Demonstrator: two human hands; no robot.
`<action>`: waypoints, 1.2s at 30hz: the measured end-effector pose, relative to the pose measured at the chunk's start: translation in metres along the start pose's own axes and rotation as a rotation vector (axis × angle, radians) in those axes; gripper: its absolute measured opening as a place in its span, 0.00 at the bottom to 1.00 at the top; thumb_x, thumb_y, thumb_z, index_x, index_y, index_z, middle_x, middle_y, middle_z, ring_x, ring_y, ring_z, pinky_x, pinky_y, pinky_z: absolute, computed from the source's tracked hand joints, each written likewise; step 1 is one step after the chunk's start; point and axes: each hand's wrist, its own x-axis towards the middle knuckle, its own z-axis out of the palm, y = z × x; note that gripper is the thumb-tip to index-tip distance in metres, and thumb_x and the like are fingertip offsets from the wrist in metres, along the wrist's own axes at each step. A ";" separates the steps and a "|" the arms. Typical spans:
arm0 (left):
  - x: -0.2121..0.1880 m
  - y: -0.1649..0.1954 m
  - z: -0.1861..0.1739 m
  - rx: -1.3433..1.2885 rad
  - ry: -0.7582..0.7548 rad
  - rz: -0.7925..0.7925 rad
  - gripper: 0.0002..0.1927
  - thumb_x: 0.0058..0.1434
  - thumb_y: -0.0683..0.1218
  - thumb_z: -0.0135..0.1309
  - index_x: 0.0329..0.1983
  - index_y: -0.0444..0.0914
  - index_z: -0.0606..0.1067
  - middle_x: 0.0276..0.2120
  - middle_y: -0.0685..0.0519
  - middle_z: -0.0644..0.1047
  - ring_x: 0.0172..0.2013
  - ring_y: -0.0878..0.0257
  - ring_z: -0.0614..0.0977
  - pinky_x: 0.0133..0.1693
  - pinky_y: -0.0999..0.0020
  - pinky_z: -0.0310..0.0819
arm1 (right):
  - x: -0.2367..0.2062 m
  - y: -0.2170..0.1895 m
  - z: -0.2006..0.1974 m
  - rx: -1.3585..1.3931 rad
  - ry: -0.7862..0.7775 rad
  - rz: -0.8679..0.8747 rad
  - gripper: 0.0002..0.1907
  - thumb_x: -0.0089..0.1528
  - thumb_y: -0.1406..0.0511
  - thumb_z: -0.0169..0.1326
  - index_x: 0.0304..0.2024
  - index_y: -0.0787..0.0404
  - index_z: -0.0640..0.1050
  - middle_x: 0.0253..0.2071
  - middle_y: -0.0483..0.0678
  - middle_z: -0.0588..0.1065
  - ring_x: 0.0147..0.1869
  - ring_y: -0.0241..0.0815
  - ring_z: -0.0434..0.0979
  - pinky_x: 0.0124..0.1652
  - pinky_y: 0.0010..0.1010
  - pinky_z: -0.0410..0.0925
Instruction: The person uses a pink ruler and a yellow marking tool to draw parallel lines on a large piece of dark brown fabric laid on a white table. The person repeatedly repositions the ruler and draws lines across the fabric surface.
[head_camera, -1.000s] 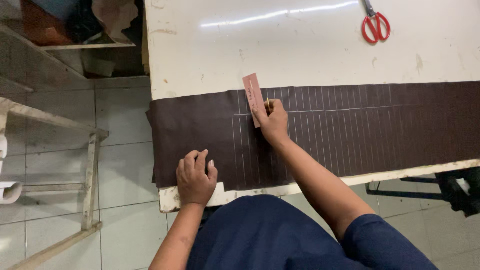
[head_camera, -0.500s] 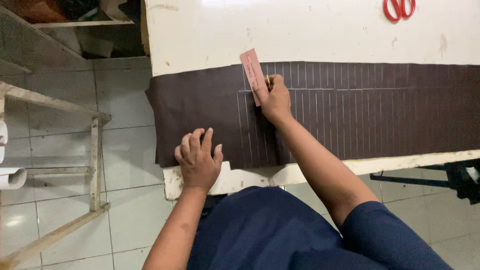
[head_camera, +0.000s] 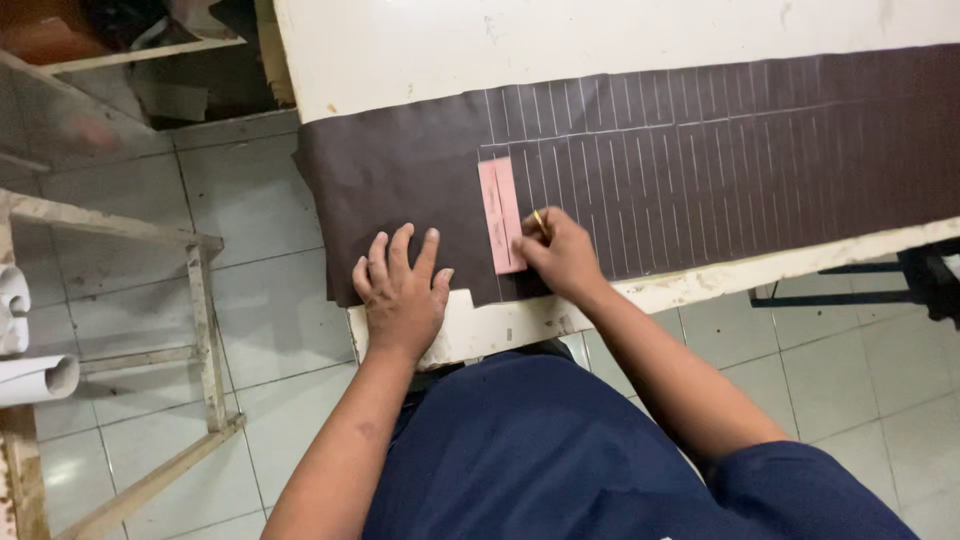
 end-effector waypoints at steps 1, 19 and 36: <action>0.000 -0.001 0.001 -0.004 -0.001 0.015 0.27 0.64 0.55 0.54 0.66 0.49 0.71 0.66 0.45 0.63 0.67 0.43 0.60 0.64 0.39 0.49 | -0.008 0.002 0.003 0.029 -0.018 0.037 0.12 0.61 0.66 0.62 0.43 0.65 0.76 0.36 0.46 0.80 0.38 0.31 0.79 0.40 0.25 0.73; 0.006 0.006 0.003 -0.235 -0.042 0.228 0.29 0.56 0.53 0.58 0.62 0.42 0.73 0.66 0.47 0.68 0.68 0.51 0.66 0.69 0.49 0.51 | -0.030 0.022 0.016 -0.036 -0.246 -0.047 0.17 0.61 0.62 0.60 0.52 0.60 0.80 0.40 0.50 0.82 0.41 0.42 0.83 0.42 0.32 0.74; 0.008 -0.001 0.001 -0.265 -0.024 0.222 0.26 0.59 0.50 0.56 0.61 0.40 0.74 0.66 0.47 0.69 0.68 0.48 0.66 0.68 0.48 0.54 | -0.033 0.020 0.004 -0.367 -0.319 -0.334 0.25 0.59 0.59 0.61 0.60 0.44 0.76 0.39 0.46 0.72 0.40 0.50 0.78 0.39 0.40 0.72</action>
